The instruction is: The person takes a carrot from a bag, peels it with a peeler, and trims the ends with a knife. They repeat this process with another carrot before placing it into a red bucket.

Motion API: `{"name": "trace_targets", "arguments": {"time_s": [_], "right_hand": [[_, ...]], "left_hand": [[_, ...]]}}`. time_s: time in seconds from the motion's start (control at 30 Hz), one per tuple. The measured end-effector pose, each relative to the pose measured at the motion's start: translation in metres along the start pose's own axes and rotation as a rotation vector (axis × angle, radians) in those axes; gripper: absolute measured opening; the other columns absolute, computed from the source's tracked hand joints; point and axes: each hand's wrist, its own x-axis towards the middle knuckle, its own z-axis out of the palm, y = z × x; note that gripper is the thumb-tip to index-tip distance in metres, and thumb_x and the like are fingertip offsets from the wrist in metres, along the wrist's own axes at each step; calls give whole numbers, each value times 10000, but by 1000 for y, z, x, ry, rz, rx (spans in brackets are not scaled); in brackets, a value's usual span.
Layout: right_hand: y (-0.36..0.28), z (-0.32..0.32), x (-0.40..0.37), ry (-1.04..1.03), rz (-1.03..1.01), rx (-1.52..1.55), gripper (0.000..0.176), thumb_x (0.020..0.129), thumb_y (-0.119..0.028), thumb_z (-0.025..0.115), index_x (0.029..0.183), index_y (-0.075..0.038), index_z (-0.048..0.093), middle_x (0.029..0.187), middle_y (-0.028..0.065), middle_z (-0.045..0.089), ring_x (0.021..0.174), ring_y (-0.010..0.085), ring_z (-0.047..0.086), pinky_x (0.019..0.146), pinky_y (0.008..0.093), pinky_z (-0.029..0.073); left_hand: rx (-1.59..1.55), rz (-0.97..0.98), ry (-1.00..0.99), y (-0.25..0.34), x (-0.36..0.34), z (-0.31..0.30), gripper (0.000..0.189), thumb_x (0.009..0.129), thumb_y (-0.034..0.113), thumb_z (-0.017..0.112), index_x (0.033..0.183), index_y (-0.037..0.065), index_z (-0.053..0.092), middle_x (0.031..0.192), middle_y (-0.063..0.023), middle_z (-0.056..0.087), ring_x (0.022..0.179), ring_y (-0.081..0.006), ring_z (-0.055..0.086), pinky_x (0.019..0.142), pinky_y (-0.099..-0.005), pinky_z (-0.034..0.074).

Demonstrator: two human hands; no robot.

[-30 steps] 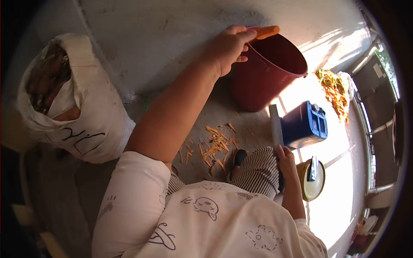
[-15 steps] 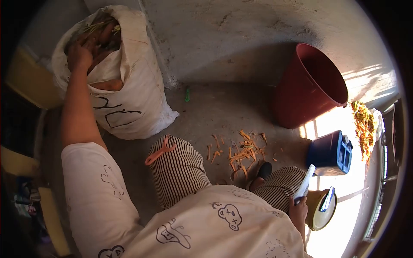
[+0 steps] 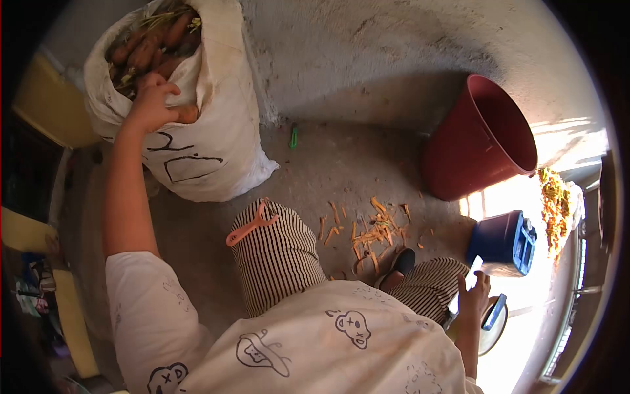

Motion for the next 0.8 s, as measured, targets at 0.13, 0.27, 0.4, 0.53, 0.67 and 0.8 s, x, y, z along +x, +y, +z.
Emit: {"name": "trace_targets", "arguments": {"time_s": [0.13,0.27,0.4,0.53,0.67,0.8], "right_hand": [[-31,3,10,86,-288,118,380,671,-237,656,947,-23,505,983,141,474,953,319,442,810,399,374],[-96,-8,14,69,-521,284,319,659,-218,660,885,-22,551,952,124,501,953,312,444,826,390,365],[-169,18,5,-50,-1032,494,280,658,-235,651,835,-32,573,921,122,515,925,285,472,794,379,395],[-274,36,-28,-193,-1590,576,165,709,-185,531,784,-38,545,855,131,501,892,297,469,800,392,379],[-342,86,-70,44,-1678,724,232,749,-164,455,920,-46,556,970,134,512,948,295,467,842,392,359],[-333,73,-75,-288,-1745,200,247,780,-145,435,970,-28,542,1007,98,530,955,259,487,850,380,357]], "left_hand": [[183,103,182,14,-28,20,319,531,74,681,840,84,605,1182,-121,376,1125,-297,327,897,-391,329],[210,140,303,28,-41,19,347,543,37,705,867,74,586,1160,-106,404,1102,-290,363,868,-398,342],[38,-10,355,60,-46,0,417,546,61,727,916,47,534,1051,-107,484,965,-278,476,793,-359,390],[-704,52,441,104,-50,12,484,601,76,728,1007,46,465,886,-65,530,743,-174,524,633,-266,443],[-1377,-35,153,162,-58,23,464,644,84,715,1020,55,444,907,-53,522,739,-130,534,589,-224,449],[-1738,-368,-127,184,-67,61,334,711,211,671,923,42,475,827,-55,531,650,-140,532,503,-224,438]]}}
